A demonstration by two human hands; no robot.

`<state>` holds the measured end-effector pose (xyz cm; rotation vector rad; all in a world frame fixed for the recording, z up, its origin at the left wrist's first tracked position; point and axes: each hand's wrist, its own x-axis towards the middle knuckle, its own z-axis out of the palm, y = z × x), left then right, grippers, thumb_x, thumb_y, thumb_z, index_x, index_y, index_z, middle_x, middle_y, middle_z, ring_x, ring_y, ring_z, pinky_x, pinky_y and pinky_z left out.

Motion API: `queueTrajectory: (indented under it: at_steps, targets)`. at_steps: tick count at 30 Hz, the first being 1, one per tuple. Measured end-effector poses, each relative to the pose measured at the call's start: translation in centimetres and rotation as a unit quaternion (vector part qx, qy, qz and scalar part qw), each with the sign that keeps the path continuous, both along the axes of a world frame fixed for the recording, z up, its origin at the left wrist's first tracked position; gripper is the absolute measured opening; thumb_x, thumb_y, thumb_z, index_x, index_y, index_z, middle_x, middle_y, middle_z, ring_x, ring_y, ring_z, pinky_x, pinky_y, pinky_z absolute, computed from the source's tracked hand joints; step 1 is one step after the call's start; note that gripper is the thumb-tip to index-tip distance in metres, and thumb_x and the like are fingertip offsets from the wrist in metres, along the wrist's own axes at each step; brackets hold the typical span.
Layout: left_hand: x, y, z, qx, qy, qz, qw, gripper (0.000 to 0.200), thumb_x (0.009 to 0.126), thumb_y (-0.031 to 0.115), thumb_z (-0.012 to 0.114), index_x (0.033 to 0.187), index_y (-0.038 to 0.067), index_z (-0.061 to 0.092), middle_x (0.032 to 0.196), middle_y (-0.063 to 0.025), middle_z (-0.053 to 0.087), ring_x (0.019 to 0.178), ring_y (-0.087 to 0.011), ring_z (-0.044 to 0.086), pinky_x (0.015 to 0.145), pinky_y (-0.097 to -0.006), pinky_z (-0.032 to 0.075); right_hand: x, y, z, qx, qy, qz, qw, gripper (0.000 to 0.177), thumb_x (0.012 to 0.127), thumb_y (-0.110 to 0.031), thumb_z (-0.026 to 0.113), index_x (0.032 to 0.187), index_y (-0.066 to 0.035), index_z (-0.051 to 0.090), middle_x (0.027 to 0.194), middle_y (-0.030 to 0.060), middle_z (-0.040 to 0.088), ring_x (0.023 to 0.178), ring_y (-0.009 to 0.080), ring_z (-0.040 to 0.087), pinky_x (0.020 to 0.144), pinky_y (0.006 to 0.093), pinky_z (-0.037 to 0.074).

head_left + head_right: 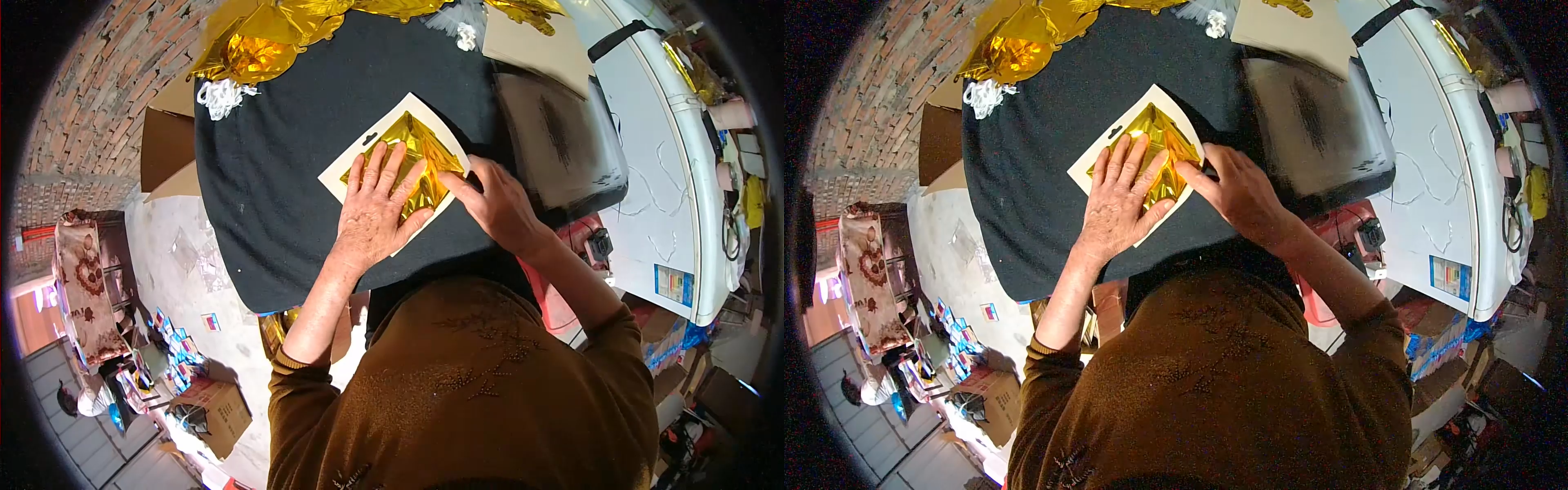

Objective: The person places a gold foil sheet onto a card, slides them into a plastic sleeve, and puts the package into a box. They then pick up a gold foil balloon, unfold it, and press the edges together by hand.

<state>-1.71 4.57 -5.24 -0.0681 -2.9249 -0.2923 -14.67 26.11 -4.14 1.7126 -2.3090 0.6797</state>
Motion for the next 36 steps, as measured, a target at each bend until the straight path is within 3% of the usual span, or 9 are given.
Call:
queueTrajectory:
  at_steps: [4, 7, 10, 11, 15, 24, 28, 31, 36]
  targets:
    - [0.0, 0.0, 0.1, -0.004, -0.007, 0.000, 1.000, 0.068, 0.103, 0.063, 0.044, 0.157, 0.022, 0.043, 0.165, -0.0142, 0.031, 0.155, -0.0353, 0.023, 0.128, -0.0555, 0.013, 0.1, -1.4, -0.6, -0.073, 0.185, -0.071, 0.978, 0.037, 0.087, -0.015, 0.070, 0.125, -0.015, 0.072, 0.144, 0.0133, 0.053, 0.137, 0.0332, 0.048, 0.115, 0.0504, 0.038]
    - [0.0, 0.0, 0.3, -0.005, -0.003, -0.005, 1.000, 0.068, 0.103, 0.061, 0.046, 0.157, 0.019, 0.044, 0.166, -0.0155, 0.031, 0.155, -0.0360, 0.024, 0.128, -0.0557, 0.014, 0.5, -2.3, 0.6, -0.069, 0.233, -0.076, 0.967, 0.030, 0.088, -0.018, 0.069, 0.118, -0.014, 0.073, 0.148, 0.0089, 0.055, 0.143, 0.0319, 0.044, 0.118, 0.0546, 0.033]
    - [0.0, -0.1, 0.1, -0.009, -0.008, -0.004, 1.000, 0.067, 0.105, 0.061, 0.040, 0.158, 0.021, 0.042, 0.167, -0.0145, 0.029, 0.156, -0.0352, 0.022, 0.128, -0.0553, 0.012, 1.1, -2.7, 0.8, -0.025, 0.209, 0.010, 0.978, 0.024, 0.089, -0.020, 0.068, 0.110, -0.011, 0.072, 0.148, 0.0066, 0.058, 0.144, 0.0302, 0.044, 0.120, 0.0542, 0.032]
    - [0.0, -0.2, -0.1, -0.011, -0.013, -0.003, 1.000, 0.067, 0.105, 0.062, 0.036, 0.159, 0.022, 0.040, 0.167, -0.0136, 0.029, 0.156, -0.0346, 0.021, 0.129, -0.0550, 0.011, 1.5, -3.0, 0.3, -0.031, 0.213, 0.028, 0.976, 0.021, 0.090, -0.021, 0.067, 0.108, -0.010, 0.070, 0.137, 0.0097, 0.064, 0.141, 0.0280, 0.048, 0.122, 0.0536, 0.032]
    - [0.1, -0.6, -0.4, -0.001, -0.033, -0.006, 0.999, 0.068, 0.108, 0.058, 0.029, 0.163, 0.019, 0.032, 0.169, -0.0120, 0.026, 0.158, -0.0327, 0.018, 0.130, -0.0533, 0.008, 2.7, -4.2, -0.5, -0.008, 0.206, 0.038, 0.978, 0.027, 0.091, -0.023, 0.065, 0.114, -0.010, 0.065, 0.122, 0.0130, 0.064, 0.136, 0.0288, 0.051, 0.120, 0.0498, 0.035]
    - [-0.2, -1.1, 0.6, 0.146, -0.076, 0.009, 0.986, 0.075, 0.108, 0.056, 0.021, 0.165, 0.008, 0.018, 0.168, -0.0134, 0.029, 0.159, -0.0298, 0.015, 0.131, -0.0465, 0.004, 3.6, -6.2, -1.5, 0.029, 0.086, -0.027, 0.995, 0.034, 0.093, -0.021, 0.062, 0.123, -0.006, 0.057, 0.134, 0.0159, 0.055, 0.134, 0.0321, 0.049, 0.114, 0.0458, 0.041]
    - [-0.2, -1.3, 1.0, 0.207, -0.087, 0.010, 0.974, 0.077, 0.107, 0.057, 0.019, 0.165, 0.006, 0.016, 0.167, -0.0167, 0.030, 0.159, -0.0285, 0.015, 0.131, -0.0445, 0.001, 3.6, -6.3, -1.9, 0.011, 0.102, -0.030, 0.994, 0.047, 0.095, -0.019, 0.059, 0.137, 0.001, 0.053, 0.137, 0.0190, 0.055, 0.136, 0.0339, 0.048, 0.117, 0.0458, 0.037]
    - [-0.3, -1.2, 1.6, 0.234, -0.098, 0.014, 0.967, 0.074, 0.106, 0.049, 0.021, 0.165, 0.005, 0.016, 0.167, -0.0187, 0.029, 0.159, -0.0287, 0.017, 0.131, -0.0436, 0.002, 3.6, -6.4, -2.0, 0.013, 0.087, -0.040, 0.995, 0.049, 0.095, -0.017, 0.057, 0.139, 0.005, 0.053, 0.142, 0.0215, 0.054, 0.140, 0.0355, 0.046, 0.122, 0.0474, 0.032]
    - [-0.8, -1.7, 4.4, 0.319, -0.116, 0.024, 0.940, 0.069, 0.105, 0.039, 0.029, 0.164, 0.003, 0.020, 0.167, -0.0202, 0.030, 0.157, -0.0302, 0.024, 0.131, -0.0438, 0.007, 3.6, -6.3, -2.6, 0.019, 0.085, -0.044, 0.995, 0.041, 0.095, -0.015, 0.057, 0.127, 0.008, 0.062, 0.140, 0.0258, 0.057, 0.144, 0.0376, 0.044, 0.126, 0.0501, 0.027]
